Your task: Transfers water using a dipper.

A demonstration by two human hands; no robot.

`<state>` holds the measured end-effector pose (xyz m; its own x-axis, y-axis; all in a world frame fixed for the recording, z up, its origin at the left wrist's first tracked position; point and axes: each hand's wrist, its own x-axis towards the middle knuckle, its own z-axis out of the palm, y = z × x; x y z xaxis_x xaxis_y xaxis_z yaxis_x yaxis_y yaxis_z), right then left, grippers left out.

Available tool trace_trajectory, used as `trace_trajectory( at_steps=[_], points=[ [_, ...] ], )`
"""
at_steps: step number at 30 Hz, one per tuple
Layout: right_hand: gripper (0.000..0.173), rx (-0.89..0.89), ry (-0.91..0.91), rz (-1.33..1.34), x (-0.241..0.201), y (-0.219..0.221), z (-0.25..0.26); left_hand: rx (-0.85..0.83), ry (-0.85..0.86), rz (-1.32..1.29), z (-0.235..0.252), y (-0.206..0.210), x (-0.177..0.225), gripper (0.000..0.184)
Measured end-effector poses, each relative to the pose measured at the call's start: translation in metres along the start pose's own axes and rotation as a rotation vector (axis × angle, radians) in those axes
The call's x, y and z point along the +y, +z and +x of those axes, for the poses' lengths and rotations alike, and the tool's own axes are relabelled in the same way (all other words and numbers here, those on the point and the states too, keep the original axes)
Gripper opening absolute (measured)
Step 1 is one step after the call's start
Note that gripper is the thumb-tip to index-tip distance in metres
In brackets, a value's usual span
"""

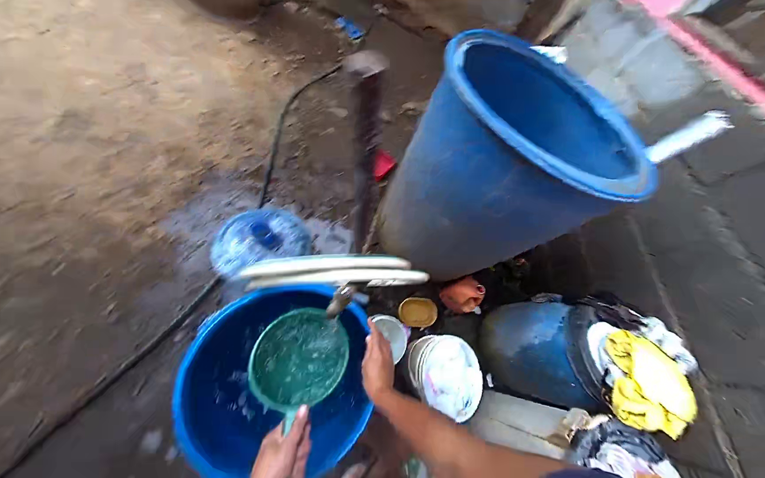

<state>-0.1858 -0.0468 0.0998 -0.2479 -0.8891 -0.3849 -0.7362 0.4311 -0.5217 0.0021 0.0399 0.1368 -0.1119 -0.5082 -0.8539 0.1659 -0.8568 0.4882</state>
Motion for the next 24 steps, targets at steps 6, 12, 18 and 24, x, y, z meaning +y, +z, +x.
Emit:
trace_trajectory(
  at_steps=[6,12,18,24],
  points=[
    [0.048,0.057,-0.126,-0.074,0.003,0.004,0.002,0.070,0.108,-0.234,-0.080,0.014,-0.030,0.031],
    [0.050,0.041,-0.252,-0.101,0.003,-0.001,-0.002,0.122,0.276,-0.401,-0.154,0.044,-0.106,0.021],
    [0.053,-0.012,-0.307,-0.212,0.007,-0.005,-0.002,0.329,0.298,-0.589,-0.214,0.102,-0.216,0.017],
    [0.075,-0.130,-0.333,-0.418,0.014,-0.026,-0.002,0.577,0.070,-0.870,-0.252,0.177,-0.334,0.019]
  ],
)
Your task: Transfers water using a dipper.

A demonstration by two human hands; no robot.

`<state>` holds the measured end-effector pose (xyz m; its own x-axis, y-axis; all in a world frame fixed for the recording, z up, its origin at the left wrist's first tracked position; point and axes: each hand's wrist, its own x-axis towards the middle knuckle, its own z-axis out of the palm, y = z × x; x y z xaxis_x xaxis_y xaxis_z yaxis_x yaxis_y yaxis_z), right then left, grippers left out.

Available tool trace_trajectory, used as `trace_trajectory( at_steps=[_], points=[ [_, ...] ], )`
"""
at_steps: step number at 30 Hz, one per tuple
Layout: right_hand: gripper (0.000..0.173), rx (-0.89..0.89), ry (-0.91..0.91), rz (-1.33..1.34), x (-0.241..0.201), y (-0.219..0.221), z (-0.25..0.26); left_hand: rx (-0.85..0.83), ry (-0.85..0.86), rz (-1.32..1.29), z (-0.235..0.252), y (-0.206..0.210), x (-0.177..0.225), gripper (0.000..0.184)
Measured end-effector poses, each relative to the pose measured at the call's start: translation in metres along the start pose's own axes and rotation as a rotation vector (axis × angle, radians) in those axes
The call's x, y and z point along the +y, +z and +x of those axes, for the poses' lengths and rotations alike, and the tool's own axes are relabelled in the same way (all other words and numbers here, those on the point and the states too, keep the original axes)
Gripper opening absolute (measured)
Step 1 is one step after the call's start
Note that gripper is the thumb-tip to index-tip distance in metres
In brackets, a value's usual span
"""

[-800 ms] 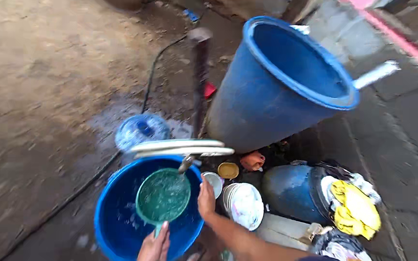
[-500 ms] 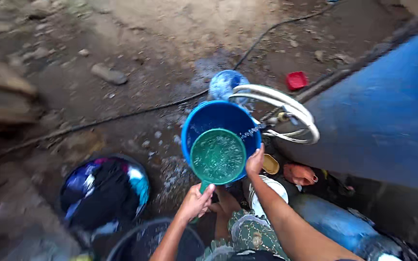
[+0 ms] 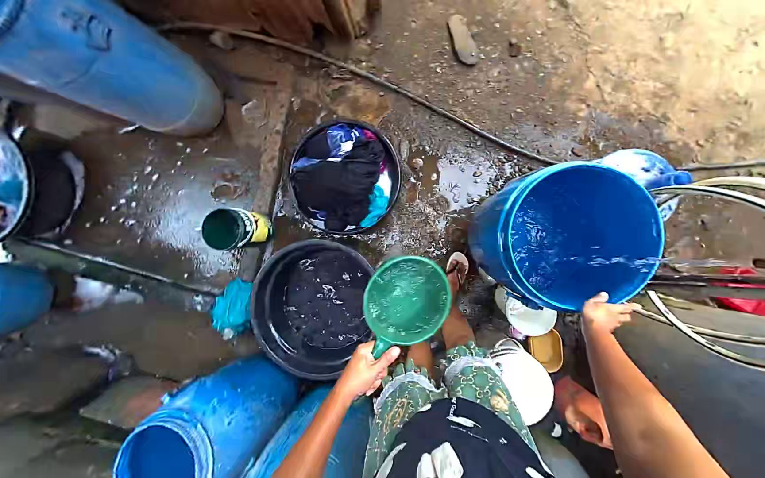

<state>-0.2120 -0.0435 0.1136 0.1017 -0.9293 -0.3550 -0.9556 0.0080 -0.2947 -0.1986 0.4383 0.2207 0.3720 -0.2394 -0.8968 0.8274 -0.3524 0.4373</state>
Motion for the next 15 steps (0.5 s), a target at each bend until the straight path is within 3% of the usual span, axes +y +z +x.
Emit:
trace_trajectory(
  at_steps=[3,6,10,15],
  points=[
    [0.083,-0.004,-0.116,-0.102,0.007,-0.004,-0.016,0.188,-0.119,-0.156,-0.012,-0.023,-0.054,0.023],
    [0.083,-0.018,-0.074,-0.145,0.012,-0.002,-0.026,0.387,-0.267,-0.243,-0.010,-0.041,-0.091,0.031],
    [0.077,-0.019,-0.153,-0.138,0.018,0.001,-0.036,0.586,-0.477,-0.224,-0.005,-0.073,-0.129,0.036],
    [0.083,-0.073,-0.180,-0.204,0.022,0.000,-0.032,0.740,-0.630,-0.186,-0.018,-0.099,-0.176,0.037]
  ],
)
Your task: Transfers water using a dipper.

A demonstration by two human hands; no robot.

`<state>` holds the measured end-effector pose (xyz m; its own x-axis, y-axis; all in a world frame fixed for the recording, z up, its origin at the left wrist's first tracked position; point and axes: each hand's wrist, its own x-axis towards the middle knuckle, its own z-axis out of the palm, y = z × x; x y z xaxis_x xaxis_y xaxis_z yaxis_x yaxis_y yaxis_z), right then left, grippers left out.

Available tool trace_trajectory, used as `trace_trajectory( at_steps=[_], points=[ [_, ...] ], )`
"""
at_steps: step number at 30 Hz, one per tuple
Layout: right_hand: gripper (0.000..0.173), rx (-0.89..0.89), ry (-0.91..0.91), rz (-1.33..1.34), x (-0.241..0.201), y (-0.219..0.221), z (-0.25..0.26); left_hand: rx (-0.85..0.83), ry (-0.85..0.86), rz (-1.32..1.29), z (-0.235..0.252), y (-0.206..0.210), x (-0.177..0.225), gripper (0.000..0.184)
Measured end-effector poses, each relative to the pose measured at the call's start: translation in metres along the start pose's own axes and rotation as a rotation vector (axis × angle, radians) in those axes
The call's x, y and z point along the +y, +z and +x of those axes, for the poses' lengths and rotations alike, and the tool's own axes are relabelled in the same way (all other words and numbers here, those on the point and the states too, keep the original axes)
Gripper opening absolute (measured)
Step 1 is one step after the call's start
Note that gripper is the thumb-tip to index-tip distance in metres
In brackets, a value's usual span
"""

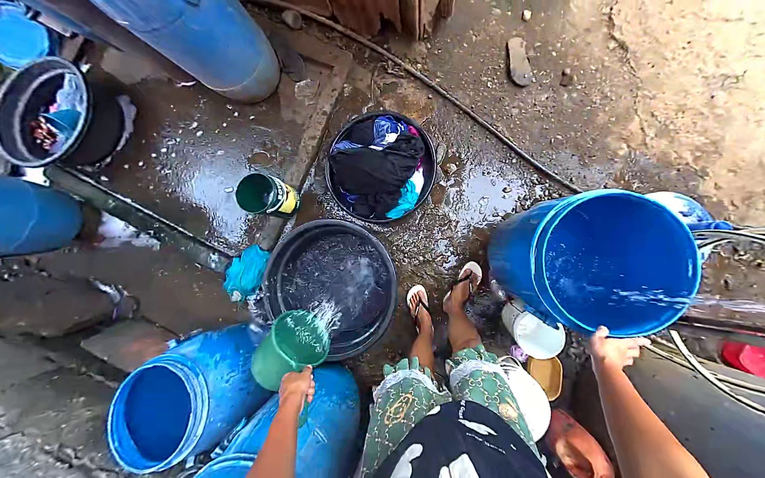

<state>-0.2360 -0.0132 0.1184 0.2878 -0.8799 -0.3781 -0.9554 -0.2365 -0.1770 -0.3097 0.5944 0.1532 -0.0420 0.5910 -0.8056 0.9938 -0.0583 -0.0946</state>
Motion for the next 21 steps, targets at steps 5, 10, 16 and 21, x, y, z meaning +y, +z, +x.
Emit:
trace_trajectory(
  at_steps=[5,10,16,21],
  points=[
    [0.084,-0.033,0.040,-0.059,0.001,-0.004,0.004,0.110,-0.040,0.204,0.003,-0.008,-0.021,0.044],
    [0.061,0.140,-0.374,-0.024,-0.020,-0.021,-0.042,0.183,-0.032,0.376,-0.002,-0.001,-0.021,0.037],
    [0.036,-0.632,-0.869,-0.425,-0.035,0.019,-0.095,0.353,0.010,0.500,-0.006,0.011,-0.018,0.054],
    [0.038,-0.983,-0.831,-0.772,-0.029,0.071,-0.115,0.436,0.081,0.502,-0.015,0.012,0.008,0.071]
  ],
)
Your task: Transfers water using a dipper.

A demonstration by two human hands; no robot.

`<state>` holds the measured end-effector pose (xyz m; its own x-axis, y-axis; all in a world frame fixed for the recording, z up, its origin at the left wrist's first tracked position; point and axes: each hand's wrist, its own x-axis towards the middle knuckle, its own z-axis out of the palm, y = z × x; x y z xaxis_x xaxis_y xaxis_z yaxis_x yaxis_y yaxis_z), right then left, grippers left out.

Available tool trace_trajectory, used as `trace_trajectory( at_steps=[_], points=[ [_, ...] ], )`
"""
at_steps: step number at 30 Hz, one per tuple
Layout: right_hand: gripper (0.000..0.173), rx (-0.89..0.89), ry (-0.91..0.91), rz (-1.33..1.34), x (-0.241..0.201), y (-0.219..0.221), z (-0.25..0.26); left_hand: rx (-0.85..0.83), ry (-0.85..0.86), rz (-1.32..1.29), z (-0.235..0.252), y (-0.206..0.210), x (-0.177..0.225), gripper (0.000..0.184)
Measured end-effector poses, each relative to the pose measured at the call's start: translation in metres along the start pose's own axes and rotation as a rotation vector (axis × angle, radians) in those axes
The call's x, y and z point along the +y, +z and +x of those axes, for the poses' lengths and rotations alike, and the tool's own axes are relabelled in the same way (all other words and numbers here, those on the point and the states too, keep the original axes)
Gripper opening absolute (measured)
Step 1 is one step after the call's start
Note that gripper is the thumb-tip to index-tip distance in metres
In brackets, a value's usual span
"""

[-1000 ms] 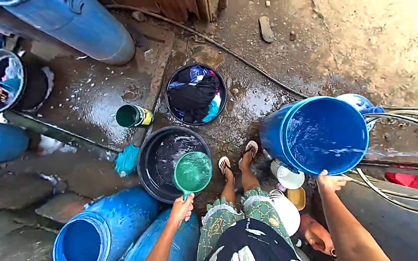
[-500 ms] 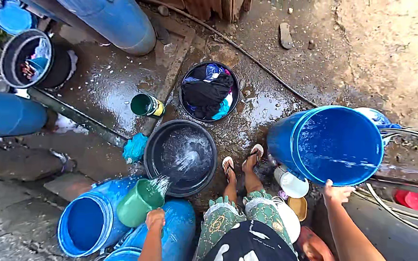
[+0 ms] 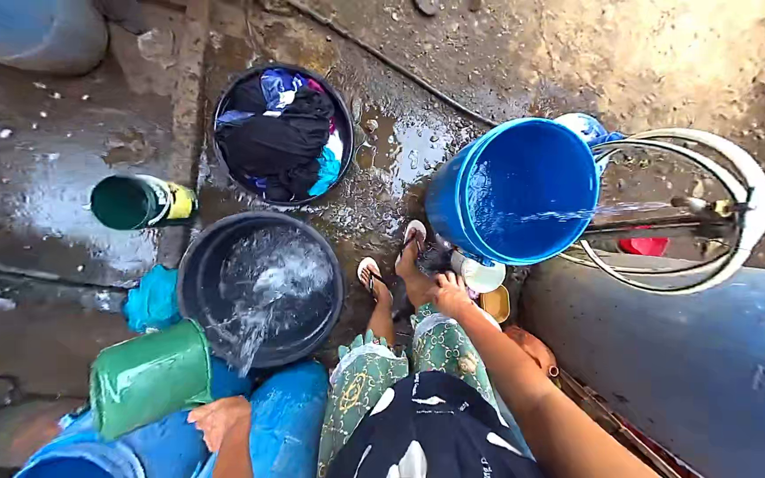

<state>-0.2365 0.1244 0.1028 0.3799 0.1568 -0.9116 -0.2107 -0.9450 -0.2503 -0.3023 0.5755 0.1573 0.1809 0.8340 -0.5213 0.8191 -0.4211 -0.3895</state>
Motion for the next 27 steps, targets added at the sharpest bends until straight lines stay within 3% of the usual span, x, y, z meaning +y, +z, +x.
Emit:
trace_trajectory(
  at_steps=[6,9,14,17,19,22,24,25,27],
  points=[
    [0.036,-0.133,-0.128,-0.128,-0.021,0.019,0.003,0.070,0.171,0.005,-0.010,-0.009,0.065,0.062],
    [0.039,-0.225,-0.184,-0.184,-0.030,0.023,0.001,0.074,0.446,-0.072,-0.052,-0.024,0.122,0.057],
    [0.039,-0.292,-0.047,-0.209,-0.040,0.007,-0.003,0.078,0.948,-0.113,-0.157,-0.044,0.225,0.052],
    [0.040,-0.027,0.049,0.224,0.010,0.003,-0.011,-0.061,1.168,0.079,-0.238,-0.062,0.276,0.049],
    [0.038,0.232,0.304,0.687,0.053,0.005,-0.034,-0.192,1.289,0.265,-0.292,-0.062,0.303,0.050],
    [0.042,0.969,0.782,1.345,0.111,-0.005,-0.049,-0.333,1.423,0.509,-0.358,-0.031,0.349,0.048],
    [0.050,1.317,0.847,1.466,0.139,-0.033,-0.048,-0.337,1.460,0.696,-0.389,0.006,0.386,0.048],
    [0.053,1.399,0.842,1.457,0.150,-0.046,-0.042,-0.309,1.449,0.776,-0.401,0.026,0.406,0.048],
    [0.055,1.398,0.877,1.356,0.167,-0.067,-0.026,-0.234,1.384,0.820,-0.416,0.067,0.445,0.051]
  ],
)
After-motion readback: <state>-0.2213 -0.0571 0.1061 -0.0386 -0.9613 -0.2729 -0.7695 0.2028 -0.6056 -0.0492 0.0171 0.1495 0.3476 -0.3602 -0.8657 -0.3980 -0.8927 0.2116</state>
